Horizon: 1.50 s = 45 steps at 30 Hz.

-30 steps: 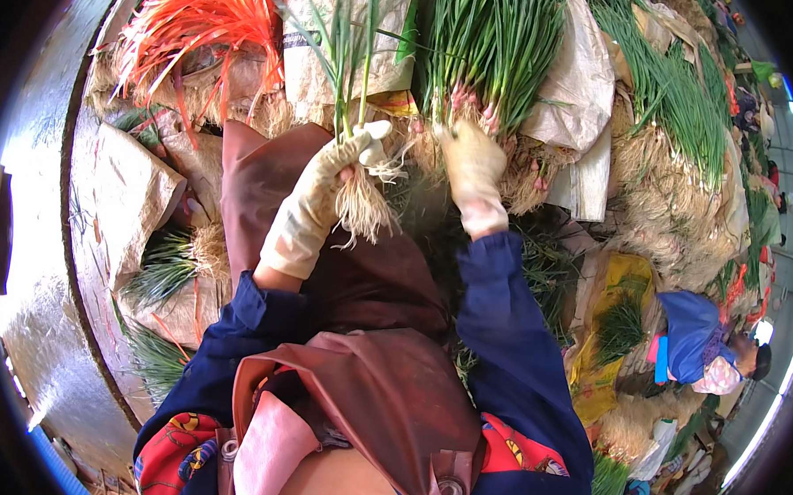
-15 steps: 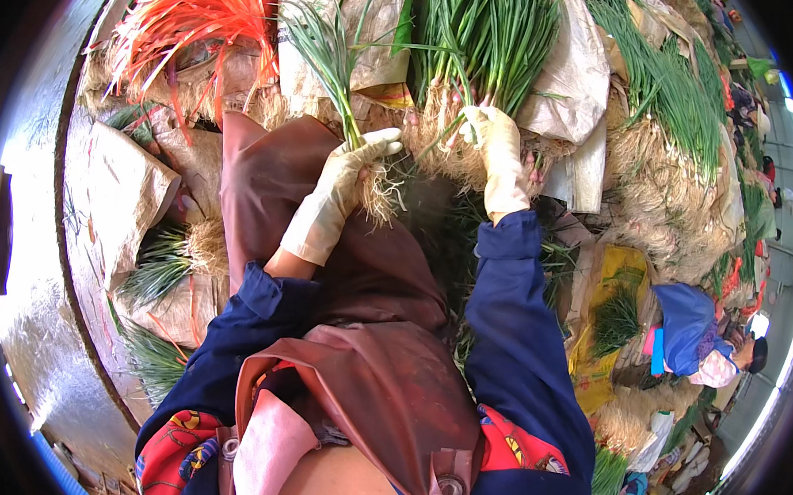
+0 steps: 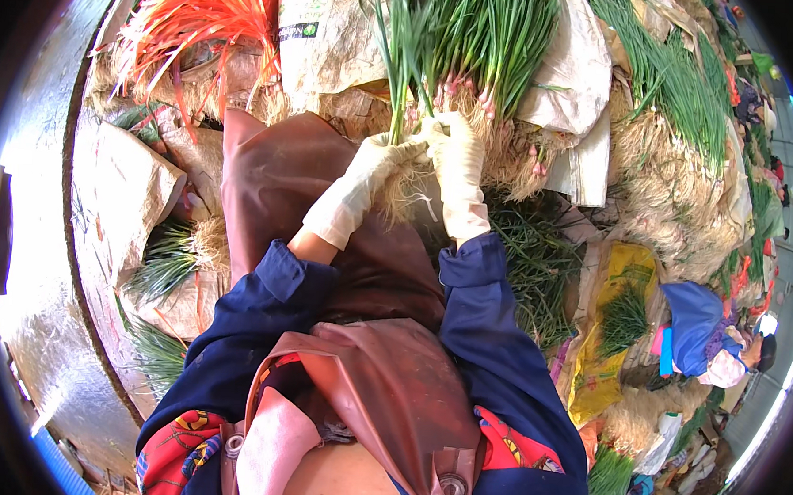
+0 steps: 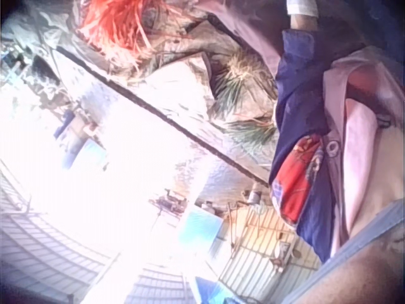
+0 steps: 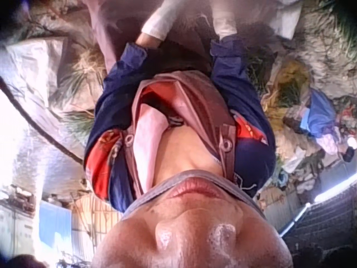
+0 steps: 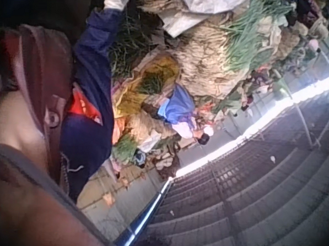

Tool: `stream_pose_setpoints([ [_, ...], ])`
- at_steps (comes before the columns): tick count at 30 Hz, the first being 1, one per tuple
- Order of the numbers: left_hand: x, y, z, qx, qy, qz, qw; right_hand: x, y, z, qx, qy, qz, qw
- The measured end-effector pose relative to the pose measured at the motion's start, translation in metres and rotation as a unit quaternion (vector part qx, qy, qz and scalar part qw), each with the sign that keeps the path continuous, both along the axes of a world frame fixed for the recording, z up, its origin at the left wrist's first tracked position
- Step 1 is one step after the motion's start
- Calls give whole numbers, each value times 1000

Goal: The person sorts scallions into bunches and secures them with red plastic ties.

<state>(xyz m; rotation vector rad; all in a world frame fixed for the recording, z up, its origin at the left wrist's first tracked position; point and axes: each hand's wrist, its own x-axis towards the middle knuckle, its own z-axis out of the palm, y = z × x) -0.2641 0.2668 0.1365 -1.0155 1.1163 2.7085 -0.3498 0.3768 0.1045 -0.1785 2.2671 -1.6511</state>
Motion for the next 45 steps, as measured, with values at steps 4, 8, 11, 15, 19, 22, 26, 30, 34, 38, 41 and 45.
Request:
stream_pose_setpoints([
  [4,14,-3,-3,54,29,-78,995,-17,20,13,-188,-115,-234,947],
  [8,30,-9,-2,52,57,-35,996,-22,54,27,424,118,110,891],
  [11,35,-11,-3,227,87,-26,970,-10,46,14,178,241,233,925],
  [15,46,-18,5,351,105,29,930,5,-5,-17,-206,-67,263,940],
  [19,60,-22,27,288,132,30,948,4,-10,-18,80,173,202,961],
  [22,60,-29,41,309,167,-35,936,-21,17,-5,154,60,73,984],
  [26,45,-34,41,207,138,-27,968,-55,23,-10,470,90,86,874],
  [30,32,-36,26,139,168,-23,976,-50,4,-23,559,107,144,809],
  [34,27,-40,15,116,121,-3,986,-10,17,-1,576,63,346,738],
  [38,11,-37,8,72,87,-9,994,-10,48,34,365,79,358,856],
  [41,-5,-27,5,19,46,-53,997,-56,44,42,408,163,67,896],
  [45,-30,-11,-3,-40,42,-45,997,-92,24,27,574,333,117,739],
])
